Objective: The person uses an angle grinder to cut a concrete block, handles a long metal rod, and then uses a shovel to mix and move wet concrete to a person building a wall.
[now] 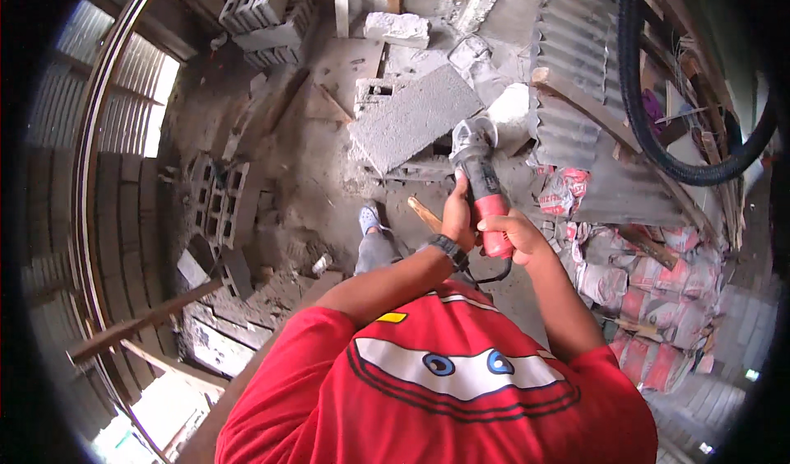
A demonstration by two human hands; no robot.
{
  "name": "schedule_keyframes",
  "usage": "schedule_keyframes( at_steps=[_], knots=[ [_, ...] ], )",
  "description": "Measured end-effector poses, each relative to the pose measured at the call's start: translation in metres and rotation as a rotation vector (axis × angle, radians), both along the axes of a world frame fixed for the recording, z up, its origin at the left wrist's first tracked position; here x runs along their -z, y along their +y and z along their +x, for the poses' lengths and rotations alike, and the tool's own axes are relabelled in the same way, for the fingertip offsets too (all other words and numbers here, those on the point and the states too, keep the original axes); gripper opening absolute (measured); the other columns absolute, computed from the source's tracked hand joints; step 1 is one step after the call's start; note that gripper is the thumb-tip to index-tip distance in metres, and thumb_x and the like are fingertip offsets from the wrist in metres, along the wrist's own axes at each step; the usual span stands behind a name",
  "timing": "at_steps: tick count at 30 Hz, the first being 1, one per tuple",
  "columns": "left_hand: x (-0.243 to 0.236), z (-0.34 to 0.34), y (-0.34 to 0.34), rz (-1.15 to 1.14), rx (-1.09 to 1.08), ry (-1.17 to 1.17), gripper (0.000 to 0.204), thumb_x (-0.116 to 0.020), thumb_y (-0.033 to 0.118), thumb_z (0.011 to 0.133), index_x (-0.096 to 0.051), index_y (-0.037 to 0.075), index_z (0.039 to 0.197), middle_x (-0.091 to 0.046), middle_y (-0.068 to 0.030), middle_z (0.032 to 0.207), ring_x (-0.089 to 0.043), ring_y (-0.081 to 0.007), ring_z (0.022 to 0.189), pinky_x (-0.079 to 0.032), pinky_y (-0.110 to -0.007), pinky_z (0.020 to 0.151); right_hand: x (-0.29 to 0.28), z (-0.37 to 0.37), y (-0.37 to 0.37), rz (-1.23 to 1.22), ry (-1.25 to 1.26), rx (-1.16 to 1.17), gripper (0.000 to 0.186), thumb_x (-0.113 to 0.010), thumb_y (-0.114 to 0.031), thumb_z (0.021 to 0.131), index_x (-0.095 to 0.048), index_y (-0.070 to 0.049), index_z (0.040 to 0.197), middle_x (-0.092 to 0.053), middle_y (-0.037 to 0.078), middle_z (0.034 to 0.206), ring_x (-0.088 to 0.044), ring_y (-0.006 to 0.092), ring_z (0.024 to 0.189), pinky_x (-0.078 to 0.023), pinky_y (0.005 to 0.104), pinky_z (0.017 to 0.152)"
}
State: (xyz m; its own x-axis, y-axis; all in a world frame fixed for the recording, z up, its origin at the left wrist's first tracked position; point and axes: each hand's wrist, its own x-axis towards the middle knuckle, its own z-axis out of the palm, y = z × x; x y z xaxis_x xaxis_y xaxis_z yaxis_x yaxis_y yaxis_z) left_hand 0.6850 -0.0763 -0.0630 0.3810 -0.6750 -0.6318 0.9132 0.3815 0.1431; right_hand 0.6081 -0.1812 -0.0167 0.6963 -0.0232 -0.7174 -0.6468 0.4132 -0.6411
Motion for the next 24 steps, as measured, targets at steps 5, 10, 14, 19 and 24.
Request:
schedule_keyframes(
  at_steps=[5, 10, 14, 19, 24],
  knots=[
    [0.008, -0.043, -0.003, -0.023, 0.011, 0.025, 0.058, -0.038, 0.058, 0.097, -0.053, 0.006, 0.118, -0.064, -0.0151, 0.104, -0.064, -0.0306, 0.092, -0.051, -0.046, 0.086, -0.007, -0.048, -0.002, 0.076, 0.067, 0.062, 0.032, -0.068, -0.012, 0.077, -0.059, -0.004, 0.106, -0.064, 0.006, 0.089, -0.064, 0.0183, 0.077, -0.054, 0.0369, 0.065],
    [0.023, -0.068, -0.009, -0.077, -0.054, -0.027, 0.055, -0.041, 0.056, 0.097, -0.053, 0.005, 0.118, -0.063, -0.0147, 0.105, -0.064, -0.0300, 0.092, -0.051, -0.045, 0.085, 0.017, -0.082, -0.004, 0.042, 0.009, 0.076, 0.026, -0.069, -0.011, 0.076, -0.061, -0.004, 0.100, -0.063, 0.004, 0.083, -0.063, 0.0159, 0.073, -0.053, 0.0341, 0.063],
    [0.019, -0.083, -0.007, -0.066, -0.075, -0.033, 0.055, -0.042, 0.056, 0.097, -0.054, 0.005, 0.115, -0.064, -0.0136, 0.103, -0.064, -0.0300, 0.089, -0.052, -0.044, 0.083, 0.021, -0.093, -0.001, -0.099, -0.025, 0.019, 0.032, -0.067, -0.010, 0.075, -0.058, -0.004, 0.105, -0.064, 0.006, 0.081, -0.065, 0.0196, 0.063, -0.053, 0.0336, 0.051],
    [0.027, -0.088, 0.004, -0.073, -0.052, -0.009, 0.060, -0.038, 0.060, 0.096, -0.054, 0.005, 0.114, -0.064, -0.0158, 0.100, -0.065, -0.0306, 0.085, -0.053, -0.045, 0.080, 0.032, -0.101, 0.013, -0.124, -0.072, 0.007, 0.022, -0.066, -0.008, 0.076, -0.061, -0.001, 0.096, -0.064, 0.006, 0.074, -0.064, 0.0183, 0.057, -0.051, 0.0318, 0.047],
    [0.025, -0.088, 0.007, 0.066, -0.009, 0.026, 0.063, -0.040, 0.065, 0.092, -0.057, 0.006, 0.106, -0.066, -0.0158, 0.092, -0.066, -0.0304, 0.081, -0.053, -0.044, 0.077, 0.032, -0.100, 0.018, -0.166, -0.079, -0.021, 0.019, -0.064, -0.008, 0.077, -0.061, -0.001, 0.095, -0.064, 0.008, 0.073, -0.064, 0.0188, 0.056, -0.049, 0.0317, 0.043]
  ],
)
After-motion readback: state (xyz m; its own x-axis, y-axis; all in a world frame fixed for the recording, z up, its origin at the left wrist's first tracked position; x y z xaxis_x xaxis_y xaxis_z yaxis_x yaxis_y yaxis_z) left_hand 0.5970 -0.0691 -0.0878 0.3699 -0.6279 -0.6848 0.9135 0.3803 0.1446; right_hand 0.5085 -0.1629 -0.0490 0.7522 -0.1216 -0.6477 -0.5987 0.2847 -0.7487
